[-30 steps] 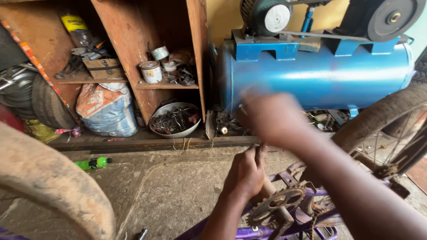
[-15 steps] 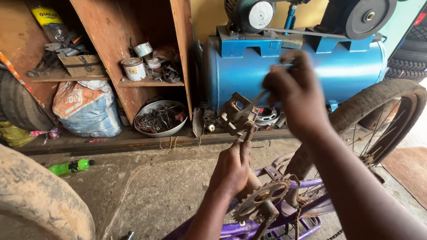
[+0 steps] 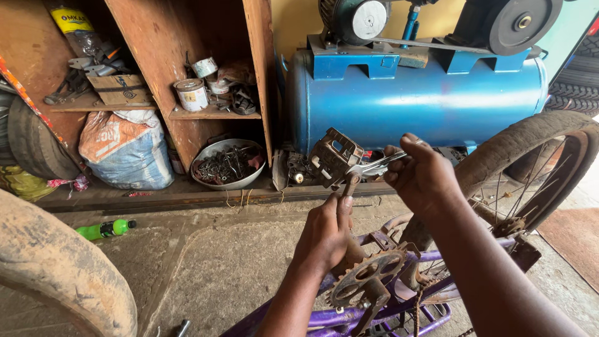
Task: The person uses a wrench and a hammer to loosen and remove parts from a bicycle pedal assembly. The person then handles small metal components while working on the pedal axle.
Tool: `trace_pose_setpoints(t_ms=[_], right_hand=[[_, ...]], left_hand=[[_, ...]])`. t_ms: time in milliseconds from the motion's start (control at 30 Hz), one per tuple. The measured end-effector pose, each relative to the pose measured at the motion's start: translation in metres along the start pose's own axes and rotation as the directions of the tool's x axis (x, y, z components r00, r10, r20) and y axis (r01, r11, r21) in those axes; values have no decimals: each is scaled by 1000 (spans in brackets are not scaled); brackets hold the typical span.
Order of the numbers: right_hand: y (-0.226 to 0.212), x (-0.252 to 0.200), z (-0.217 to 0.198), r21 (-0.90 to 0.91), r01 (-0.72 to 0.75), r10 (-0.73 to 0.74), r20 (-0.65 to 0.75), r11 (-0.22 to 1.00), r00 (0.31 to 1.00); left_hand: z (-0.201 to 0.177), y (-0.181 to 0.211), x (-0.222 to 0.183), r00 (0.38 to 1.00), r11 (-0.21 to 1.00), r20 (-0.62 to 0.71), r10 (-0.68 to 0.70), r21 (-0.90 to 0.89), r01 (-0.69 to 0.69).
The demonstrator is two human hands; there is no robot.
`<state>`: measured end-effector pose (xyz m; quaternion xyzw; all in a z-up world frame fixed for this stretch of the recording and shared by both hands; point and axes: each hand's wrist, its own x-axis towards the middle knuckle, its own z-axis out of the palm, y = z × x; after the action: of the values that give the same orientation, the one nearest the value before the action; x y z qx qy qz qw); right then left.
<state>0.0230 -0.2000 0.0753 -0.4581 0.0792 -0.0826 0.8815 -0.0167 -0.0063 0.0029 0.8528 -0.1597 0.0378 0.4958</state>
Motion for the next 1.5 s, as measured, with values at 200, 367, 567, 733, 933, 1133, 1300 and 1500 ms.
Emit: trace_pose_setpoints(t_ms=[200,367,567,733,933,1133,1300,1500], right_hand=[[-12,-11,21,-180,222,-217,44,958,975],[-29,-31,70,-517,679,-428,531,520,732],[-34,-58,111,-603,793,-281,778,-83,562],[-44,-77,131,-592,767,-104,803,-248,586],[-43,-102,163,-598,614,177,626,-516,759],[-26,-112,170,-286,697,362,691,-658,626],[-17,-121,177,-160,690,409,703,-706,582],[3,-120,167,-113,691,396,749,-714,532]], left_hand=[[10,-5,7,998,992,2,-67,-103,67],[-6,5,-1,996,996,11,-83,-30,84],[-9,11,-6,998,993,-43,-37,-112,32],[-4,12,-6,998,993,-60,-6,-122,-1],[1,12,-4,996,989,-91,7,-147,-20],[6,-2,-4,982,980,-156,111,-149,-135],[2,1,-7,996,994,-91,16,-103,-25],[10,-3,-6,957,970,-193,217,-67,-234]])
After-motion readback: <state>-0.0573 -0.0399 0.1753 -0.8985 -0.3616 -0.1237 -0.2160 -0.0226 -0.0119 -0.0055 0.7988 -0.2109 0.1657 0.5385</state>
